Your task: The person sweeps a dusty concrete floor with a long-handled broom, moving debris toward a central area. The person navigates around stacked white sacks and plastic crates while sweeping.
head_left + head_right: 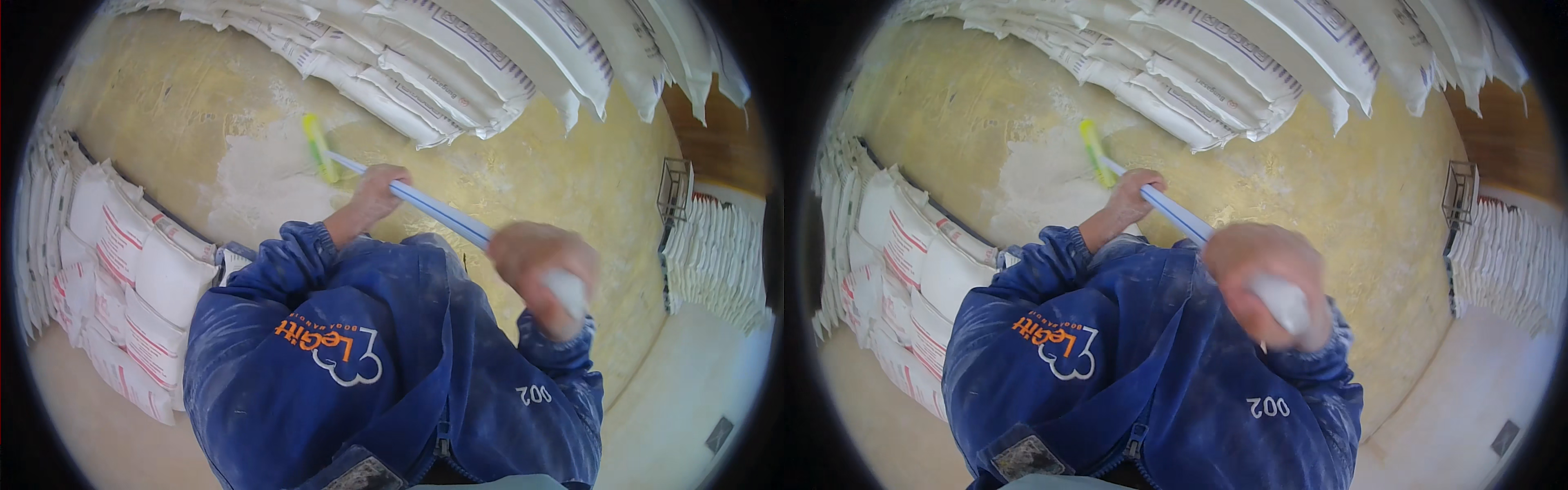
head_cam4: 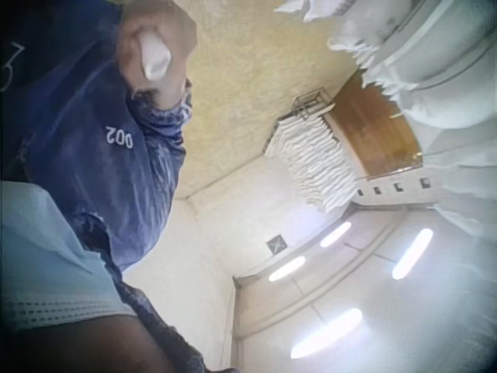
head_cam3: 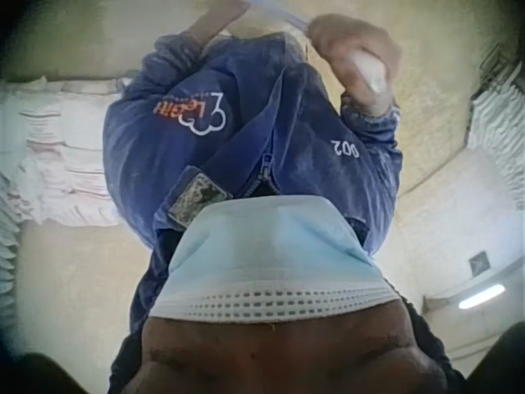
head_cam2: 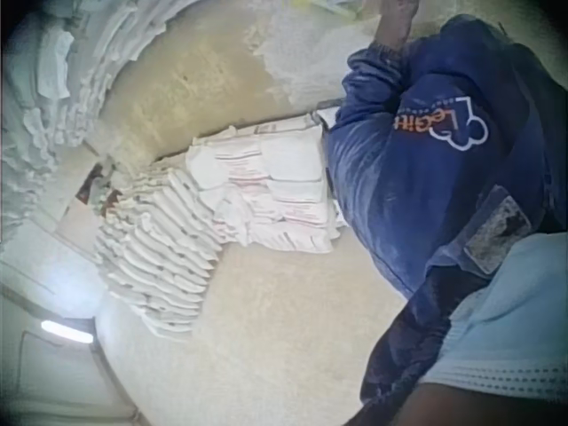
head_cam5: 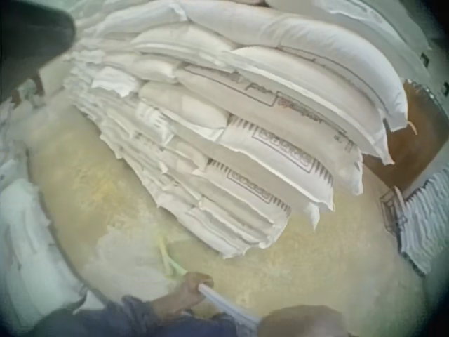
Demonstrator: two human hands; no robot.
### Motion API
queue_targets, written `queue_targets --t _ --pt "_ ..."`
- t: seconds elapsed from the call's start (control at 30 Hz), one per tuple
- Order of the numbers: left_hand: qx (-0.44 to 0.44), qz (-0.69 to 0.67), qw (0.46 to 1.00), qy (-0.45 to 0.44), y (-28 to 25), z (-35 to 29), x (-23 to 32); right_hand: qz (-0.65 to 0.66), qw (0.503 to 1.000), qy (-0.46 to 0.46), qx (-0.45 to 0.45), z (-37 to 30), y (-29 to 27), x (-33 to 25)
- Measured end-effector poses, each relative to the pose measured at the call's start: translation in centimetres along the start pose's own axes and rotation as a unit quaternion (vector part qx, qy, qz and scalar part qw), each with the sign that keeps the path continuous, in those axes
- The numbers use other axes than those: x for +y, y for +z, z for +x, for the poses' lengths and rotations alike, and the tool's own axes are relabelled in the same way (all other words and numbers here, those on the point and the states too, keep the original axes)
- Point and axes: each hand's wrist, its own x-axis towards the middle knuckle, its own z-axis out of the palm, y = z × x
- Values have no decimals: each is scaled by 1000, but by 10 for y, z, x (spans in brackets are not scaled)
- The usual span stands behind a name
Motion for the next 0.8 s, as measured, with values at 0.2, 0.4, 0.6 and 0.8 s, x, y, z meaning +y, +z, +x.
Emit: queue_targets --t 0.2,0.4,0.6,0.8 --pt "-46 -46 997 -33 22 38 -14 -191 975 -78 -82 64 26 6" --pt "-43 -17 999 6 -11 45 -53 -55 992 -96 -60 106 -1 41" --pt "19 44 998 -28 -110 108 -43 83 982 -166 -22 167 -32 48" --pt "185 384 883 -196 -171 176 -167 -26 997 53 58 218 15 231"
